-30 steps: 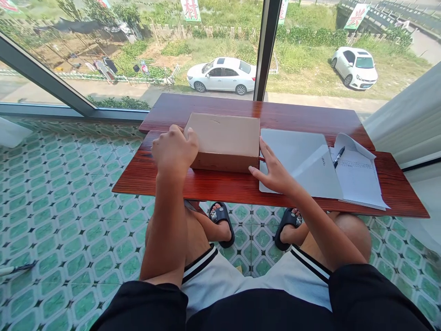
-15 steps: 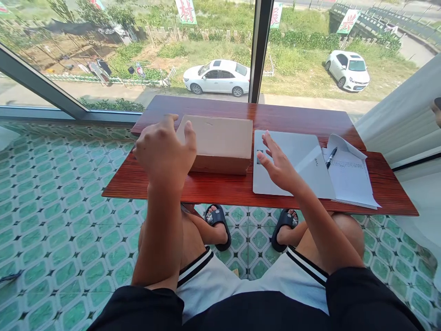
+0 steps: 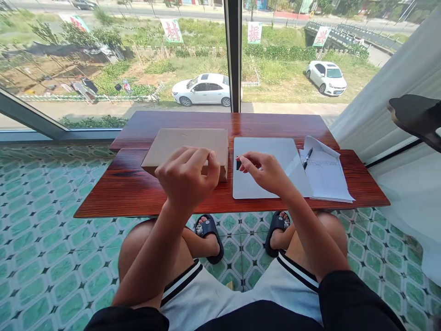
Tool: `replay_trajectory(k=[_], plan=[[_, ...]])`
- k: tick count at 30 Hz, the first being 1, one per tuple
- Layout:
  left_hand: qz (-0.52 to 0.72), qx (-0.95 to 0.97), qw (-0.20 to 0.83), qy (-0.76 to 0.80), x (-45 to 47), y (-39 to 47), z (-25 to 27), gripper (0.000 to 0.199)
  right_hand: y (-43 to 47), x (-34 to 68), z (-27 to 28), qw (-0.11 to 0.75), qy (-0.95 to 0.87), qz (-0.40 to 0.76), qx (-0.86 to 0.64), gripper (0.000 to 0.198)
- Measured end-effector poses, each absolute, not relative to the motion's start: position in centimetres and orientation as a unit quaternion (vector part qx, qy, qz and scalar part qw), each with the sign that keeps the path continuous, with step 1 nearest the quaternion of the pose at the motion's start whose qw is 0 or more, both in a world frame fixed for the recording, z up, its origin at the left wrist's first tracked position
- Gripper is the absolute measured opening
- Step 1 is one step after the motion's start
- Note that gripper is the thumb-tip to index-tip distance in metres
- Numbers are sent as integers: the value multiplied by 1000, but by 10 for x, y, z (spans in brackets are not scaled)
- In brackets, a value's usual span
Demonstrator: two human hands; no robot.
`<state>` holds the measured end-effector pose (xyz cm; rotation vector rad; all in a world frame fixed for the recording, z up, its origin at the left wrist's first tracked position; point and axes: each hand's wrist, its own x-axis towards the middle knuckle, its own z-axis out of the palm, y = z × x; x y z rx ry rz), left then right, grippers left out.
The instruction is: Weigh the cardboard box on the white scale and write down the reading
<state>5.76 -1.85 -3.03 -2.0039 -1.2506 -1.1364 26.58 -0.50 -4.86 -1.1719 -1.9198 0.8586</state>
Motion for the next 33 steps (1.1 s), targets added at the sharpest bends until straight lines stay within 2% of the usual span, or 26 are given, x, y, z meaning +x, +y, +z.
replay_trajectory(k=[6, 17, 22, 26, 29, 33], plan=[[-394, -804, 279, -346, 94, -26, -47, 29, -9, 277, -40, 300, -766, 266, -503, 34], [-315, -880, 258, -244, 141, -47, -87, 30, -20, 294, -32, 208, -791, 169, -550, 34], [-301, -901, 237, -205, 153, -57, -97, 23, -30, 288, -27, 202, -817, 154, -517, 37], [-310, -906, 242, -158, 159, -57, -104, 6, -42, 288, -20, 191, -837, 145, -492, 38], [-293, -909, 261, -137, 165, -54, -109, 21, -49, 296, -13, 179, -843, 134, -490, 39], [-280, -922, 247, -104, 180, -51, -109, 18, -50, 308, -6, 174, -832, 116, -514, 39]])
